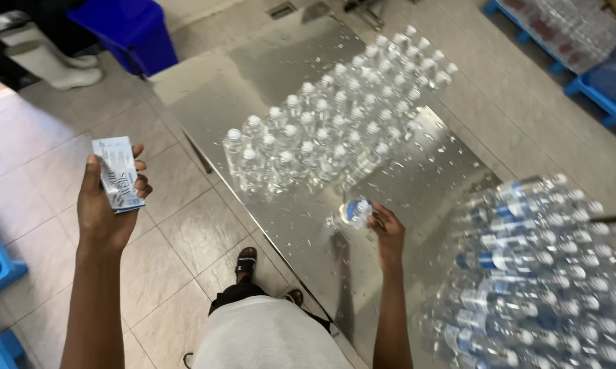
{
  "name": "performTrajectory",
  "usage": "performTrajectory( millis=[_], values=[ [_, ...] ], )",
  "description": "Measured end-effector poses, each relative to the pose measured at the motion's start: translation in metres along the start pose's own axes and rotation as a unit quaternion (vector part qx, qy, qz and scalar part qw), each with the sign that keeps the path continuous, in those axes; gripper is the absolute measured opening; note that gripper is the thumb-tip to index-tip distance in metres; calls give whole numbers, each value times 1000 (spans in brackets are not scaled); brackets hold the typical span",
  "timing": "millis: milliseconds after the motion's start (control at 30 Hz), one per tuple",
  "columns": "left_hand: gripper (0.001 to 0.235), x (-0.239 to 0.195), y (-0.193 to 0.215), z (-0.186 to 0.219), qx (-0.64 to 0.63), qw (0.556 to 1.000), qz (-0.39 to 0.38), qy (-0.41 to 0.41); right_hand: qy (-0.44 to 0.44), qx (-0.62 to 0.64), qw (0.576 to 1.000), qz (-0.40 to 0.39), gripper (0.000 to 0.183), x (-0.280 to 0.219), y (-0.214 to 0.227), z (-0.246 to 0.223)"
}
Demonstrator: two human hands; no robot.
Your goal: The person picks up clear plastic water bottles from a stainless steel table and applies paper labels to them. They hold a stack of labels in one hand while using the other to place each label onto a bottle, then set the labeled bottle down on the table.
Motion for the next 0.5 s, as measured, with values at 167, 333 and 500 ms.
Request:
performTrajectory(
  millis=[167,333,500],
  values=[
    [66,-3,-1,-31,-14,1000,-12,25,28,-41,998,25,45,-7,-4,5],
    [67,-8,-3,-42,0,999,1,37,88,-138,987,6,45,-11,-8,-1],
    [60,-17,-5,-42,2,999,20,39,99,-239,965,-35,59,-21,-6,-18]
  ],
)
Point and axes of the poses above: each hand's wrist, its own x-axis towards the middle knuckle, its own y-axis out of the back of the hand, z = x × y, the point moved 3 cm from there along x, towards the middle knuckle, and after that the axes turned 12 degrees about -x, right-handed, at the moved point
